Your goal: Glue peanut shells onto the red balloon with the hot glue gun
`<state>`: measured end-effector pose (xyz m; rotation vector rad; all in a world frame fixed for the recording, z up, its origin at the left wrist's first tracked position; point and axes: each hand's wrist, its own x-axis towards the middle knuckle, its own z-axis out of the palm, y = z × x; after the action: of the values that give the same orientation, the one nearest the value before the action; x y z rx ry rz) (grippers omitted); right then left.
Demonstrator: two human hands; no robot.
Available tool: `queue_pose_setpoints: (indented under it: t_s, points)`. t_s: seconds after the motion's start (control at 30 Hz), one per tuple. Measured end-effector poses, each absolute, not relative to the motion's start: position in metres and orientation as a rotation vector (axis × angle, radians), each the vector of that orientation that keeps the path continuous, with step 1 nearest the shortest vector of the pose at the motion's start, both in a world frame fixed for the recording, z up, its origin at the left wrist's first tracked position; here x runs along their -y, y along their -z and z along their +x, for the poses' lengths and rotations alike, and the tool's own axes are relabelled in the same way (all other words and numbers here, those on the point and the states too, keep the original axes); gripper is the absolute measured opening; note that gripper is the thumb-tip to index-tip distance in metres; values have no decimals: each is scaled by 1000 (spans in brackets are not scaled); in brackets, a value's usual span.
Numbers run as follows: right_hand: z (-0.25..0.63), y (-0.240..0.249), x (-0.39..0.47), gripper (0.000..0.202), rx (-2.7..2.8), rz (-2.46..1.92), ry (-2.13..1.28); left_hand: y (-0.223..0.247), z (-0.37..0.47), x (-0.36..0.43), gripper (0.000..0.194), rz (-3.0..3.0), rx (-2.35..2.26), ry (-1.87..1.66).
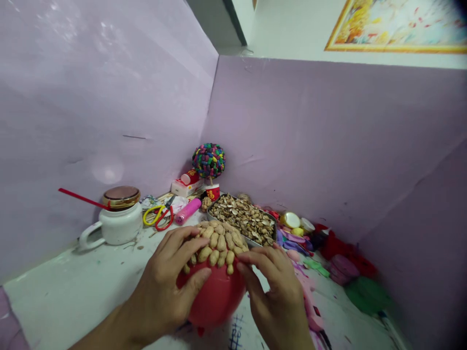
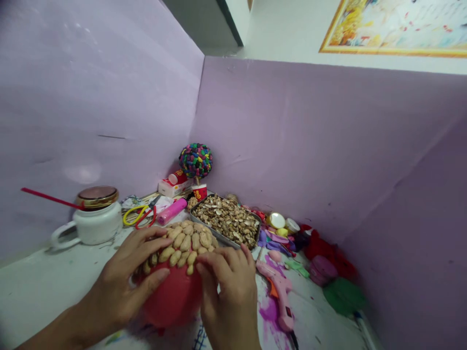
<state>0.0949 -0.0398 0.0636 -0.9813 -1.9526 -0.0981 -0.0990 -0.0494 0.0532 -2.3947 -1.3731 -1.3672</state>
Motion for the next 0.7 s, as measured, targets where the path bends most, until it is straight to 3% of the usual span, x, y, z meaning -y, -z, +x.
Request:
queue_pose_setpoints:
  t_s: [0.33,0.7]
  points:
    - [94,-65,40,15,1974,-960,225,-50,-100,48,37,-2379,1363,1386]
    - [90,-59,42,16,1927,-1064,118,-48,-102,50,36,-2382,1363,1366]
